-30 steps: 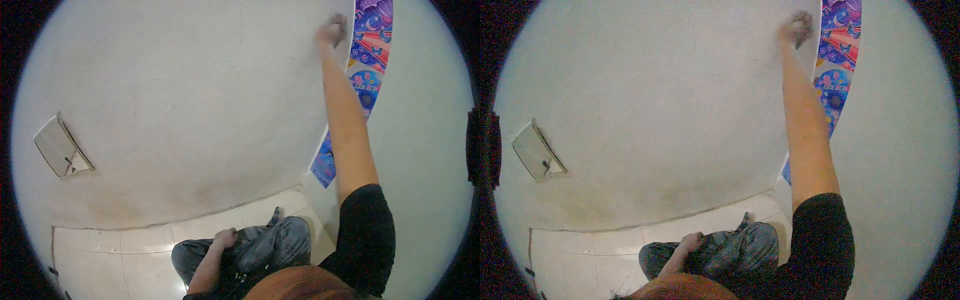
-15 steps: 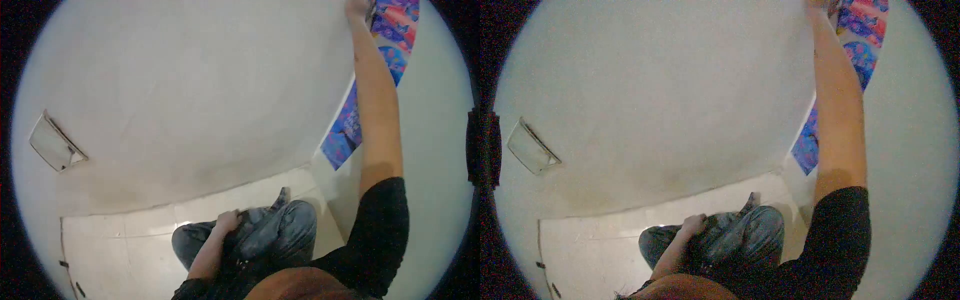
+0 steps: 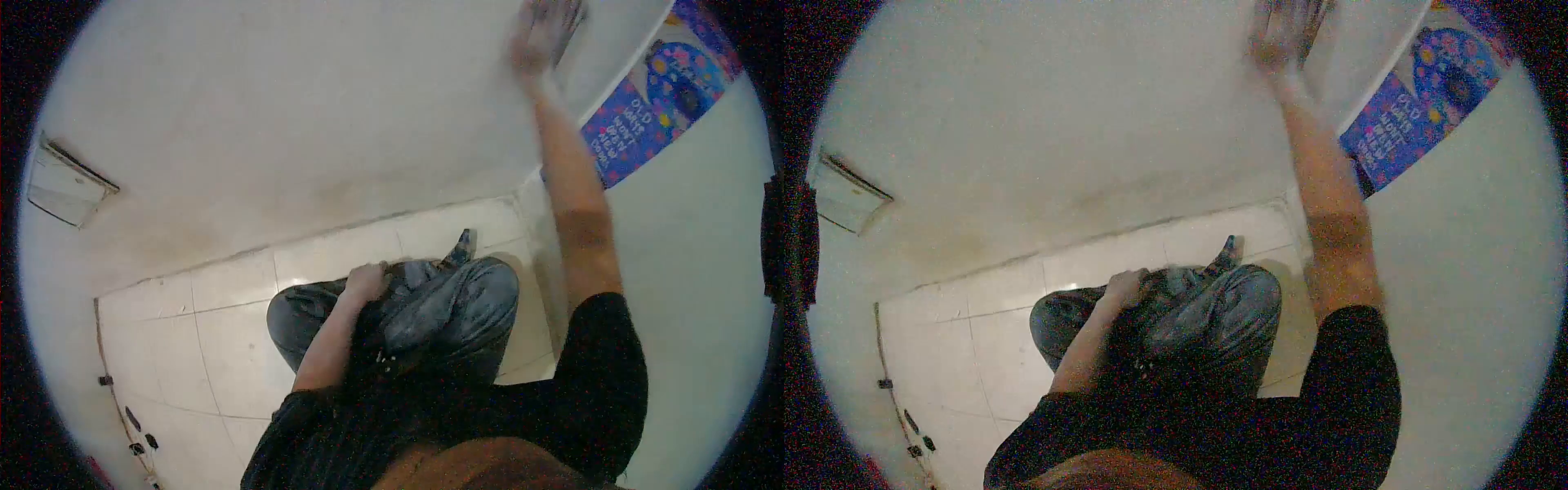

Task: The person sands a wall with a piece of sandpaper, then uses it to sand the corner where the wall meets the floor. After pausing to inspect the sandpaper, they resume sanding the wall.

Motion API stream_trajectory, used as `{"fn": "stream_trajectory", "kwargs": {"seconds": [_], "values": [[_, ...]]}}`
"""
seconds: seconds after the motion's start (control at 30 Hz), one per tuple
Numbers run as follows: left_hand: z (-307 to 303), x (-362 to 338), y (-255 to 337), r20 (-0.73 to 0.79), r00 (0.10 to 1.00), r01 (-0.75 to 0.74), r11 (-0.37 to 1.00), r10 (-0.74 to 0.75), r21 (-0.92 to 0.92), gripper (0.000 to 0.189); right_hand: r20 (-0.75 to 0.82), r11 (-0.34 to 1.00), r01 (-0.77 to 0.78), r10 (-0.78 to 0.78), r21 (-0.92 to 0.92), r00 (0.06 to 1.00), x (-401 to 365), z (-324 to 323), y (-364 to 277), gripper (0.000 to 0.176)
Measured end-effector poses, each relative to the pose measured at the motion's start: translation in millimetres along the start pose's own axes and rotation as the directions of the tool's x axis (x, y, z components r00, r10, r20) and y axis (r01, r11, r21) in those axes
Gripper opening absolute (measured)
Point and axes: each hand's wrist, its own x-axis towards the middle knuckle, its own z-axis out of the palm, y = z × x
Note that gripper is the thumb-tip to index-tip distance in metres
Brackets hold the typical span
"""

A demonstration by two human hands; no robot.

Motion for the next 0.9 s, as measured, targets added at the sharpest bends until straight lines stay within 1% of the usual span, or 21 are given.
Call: {"fn": "stream_trajectory", "kwargs": {"seconds": [0.07,0.1,0.13,0.2,0.27,0.33,0.37,0.4,0.43,0.47,0.53,0.6,0.63,0.67,0.73,0.8,0.87,0.9], "values": [[14.0,19.2,-10.1,0.11,0.994,0.016,0.997,-0.024,0.072,0.041,-0.098,1.0,-0.02,0.02,-0.003,0.995,43.5,7.4,-4.6,0.063],[8.5,18.7,-5.3,0.129,0.991,0.029,0.998,-0.036,0.058,0.042,-0.125,0.999,-0.041,0.038,-0.02,0.991,45.9,11.8,-9.5,0.063],[-1.8,12.8,-0.4,0.152,0.987,0.043,0.998,-0.05,0.047,0.042,-0.118,0.998,-0.052,0.046,-0.043,0.992,32.0,17.2,-11.6,0.063],[-4.1,8.1,-3.6,0.093,0.996,-0.017,0.999,0.014,0.031,0.042,-0.065,0.996,-0.05,0.045,-0.078,0.997,-26.7,29.0,-15.6,0.063],[-11.3,5.5,-1.5,0.078,0.997,0.003,1.0,-0.004,0.006,0.04,0.049,0.993,-0.062,0.067,-0.1,0.997,-116.3,30.5,-31.5,0.063],[-4.7,9.8,-1.9,0.101,0.994,0.034,0.999,-0.03,-0.034,0.04,0.254,0.986,-0.125,0.149,-0.109,0.956,-216.9,19.3,-64.4,0.063],[-4.6,7.6,-0.6,0.102,0.995,0.015,1.0,-0.012,-0.026,0.041,0.346,0.981,-0.149,0.183,-0.123,0.92,-240.3,15.2,-74.5,0.064],[-9.4,5.8,0.1,0.099,0.995,-0.002,1.0,0.003,-0.012,0.041,0.398,0.976,-0.176,0.214,-0.13,0.892,-252.3,12.4,-84.2,0.064],[-11.7,7.9,-0.5,0.099,0.995,0.003,1.0,-0.002,-0.01,0.043,0.366,0.98,-0.145,0.185,-0.134,0.912,-237.6,17.3,-80.5,0.063],[-11.3,8.7,-0.1,0.109,0.994,0.004,1.0,-0.004,-0.002,0.044,0.302,0.985,-0.116,0.151,-0.129,0.941,-202.8,20.8,-78.9,0.062],[-9.0,8.4,-0.5,0.127,0.992,-0.003,1.0,0.003,-0.001,0.047,0.14,0.989,-0.087,0.103,-0.119,0.985,-122.5,31.0,-76.7,0.06],[-6.3,10.6,-2.7,0.125,0.992,-0.006,1.0,0.009,-0.024,0.049,-0.047,0.987,-0.1,0.094,-0.126,0.994,-54.3,35.0,-83.0,0.058],[-5.8,10.0,-4.5,0.117,0.993,-0.01,0.999,0.014,-0.038,0.049,-0.102,0.984,-0.116,0.103,-0.133,0.989,-43.6,38.8,-89.2,0.058],[-6.4,9.7,-5.5,0.108,0.994,-0.014,0.999,0.02,-0.051,0.049,-0.126,0.978,-0.142,0.123,-0.152,0.984,-48.7,45.6,-96.2,0.057],[-10.9,11.9,-0.9,0.115,0.993,-0.025,0.997,0.034,-0.077,0.049,-0.103,0.958,-0.199,0.181,-0.206,0.978,-99.5,48.3,-111.4,0.056],[-14.4,12.2,0.8,0.158,0.987,-0.007,0.995,0.023,-0.103,0.048,-0.051,0.944,-0.245,0.239,-0.22,0.97,-177.7,48.2,-132.8,0.055],[-6.3,12.6,-3.2,0.152,0.988,0.001,0.995,0.014,-0.103,0.044,0.099,0.937,-0.292,0.315,-0.189,0.944,-262.4,38.1,-177.1,0.055],[-6.5,12.9,-3.2,0.138,0.99,0.007,0.994,0.008,-0.112,0.043,0.169,0.935,-0.305,0.336,-0.182,0.927,-290.9,37.7,-196.5,0.056]]}}
